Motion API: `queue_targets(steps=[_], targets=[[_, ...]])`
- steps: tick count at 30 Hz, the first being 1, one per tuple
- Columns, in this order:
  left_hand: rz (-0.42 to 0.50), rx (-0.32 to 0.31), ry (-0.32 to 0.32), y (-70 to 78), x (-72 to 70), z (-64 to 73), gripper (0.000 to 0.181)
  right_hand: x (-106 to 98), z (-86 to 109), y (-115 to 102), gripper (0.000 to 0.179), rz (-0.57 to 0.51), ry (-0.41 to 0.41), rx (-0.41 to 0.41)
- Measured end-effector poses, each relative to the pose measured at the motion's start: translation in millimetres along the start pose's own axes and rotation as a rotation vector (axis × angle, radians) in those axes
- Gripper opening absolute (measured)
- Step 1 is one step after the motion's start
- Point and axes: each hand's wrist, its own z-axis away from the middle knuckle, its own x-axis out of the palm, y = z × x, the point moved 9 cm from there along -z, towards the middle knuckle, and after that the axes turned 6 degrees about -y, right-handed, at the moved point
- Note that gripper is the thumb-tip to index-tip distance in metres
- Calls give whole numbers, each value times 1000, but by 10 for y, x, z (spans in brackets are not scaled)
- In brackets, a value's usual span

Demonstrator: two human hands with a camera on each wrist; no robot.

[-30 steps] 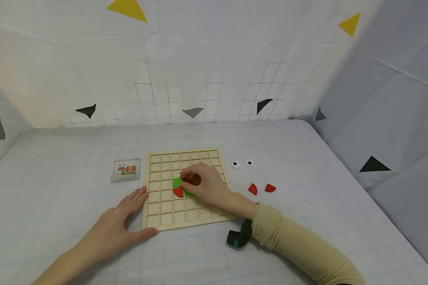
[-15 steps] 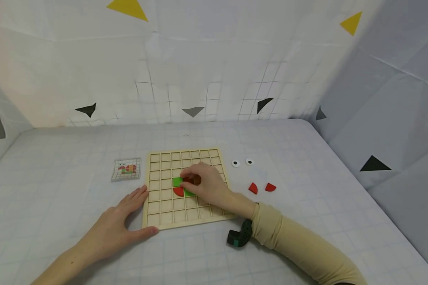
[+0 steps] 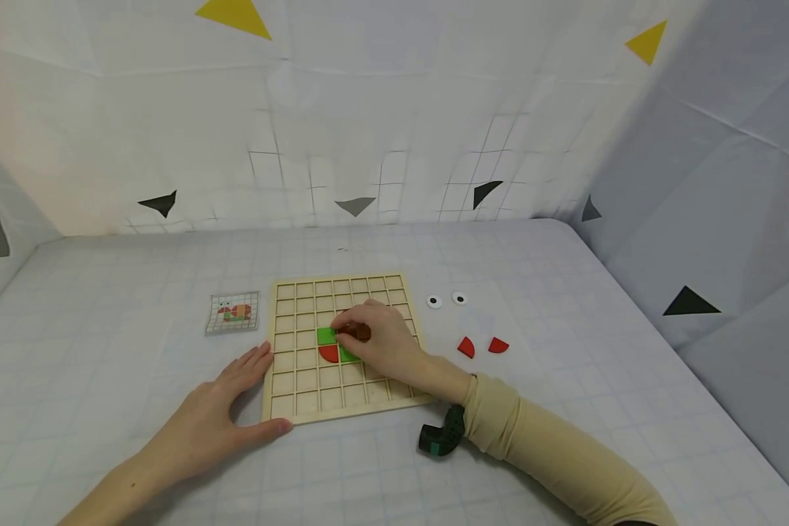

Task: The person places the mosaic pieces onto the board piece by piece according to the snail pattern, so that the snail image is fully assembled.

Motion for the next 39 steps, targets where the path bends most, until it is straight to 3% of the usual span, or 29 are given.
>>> queue_targets(steps=[10, 20, 32, 39], targets=[[-1, -3, 2, -12, 2, 7, 100, -5, -8, -3, 14, 33, 8, 10], [15, -24, -1, -28, 32, 25, 100, -92, 49, 70, 19, -21, -33, 72], [4, -9, 6, -8, 26, 2, 100, -650, 533, 459, 22, -71, -64, 86], [-11, -8, 5, -7, 7, -1, 101, -945, 828, 693, 26, -13, -65, 128]])
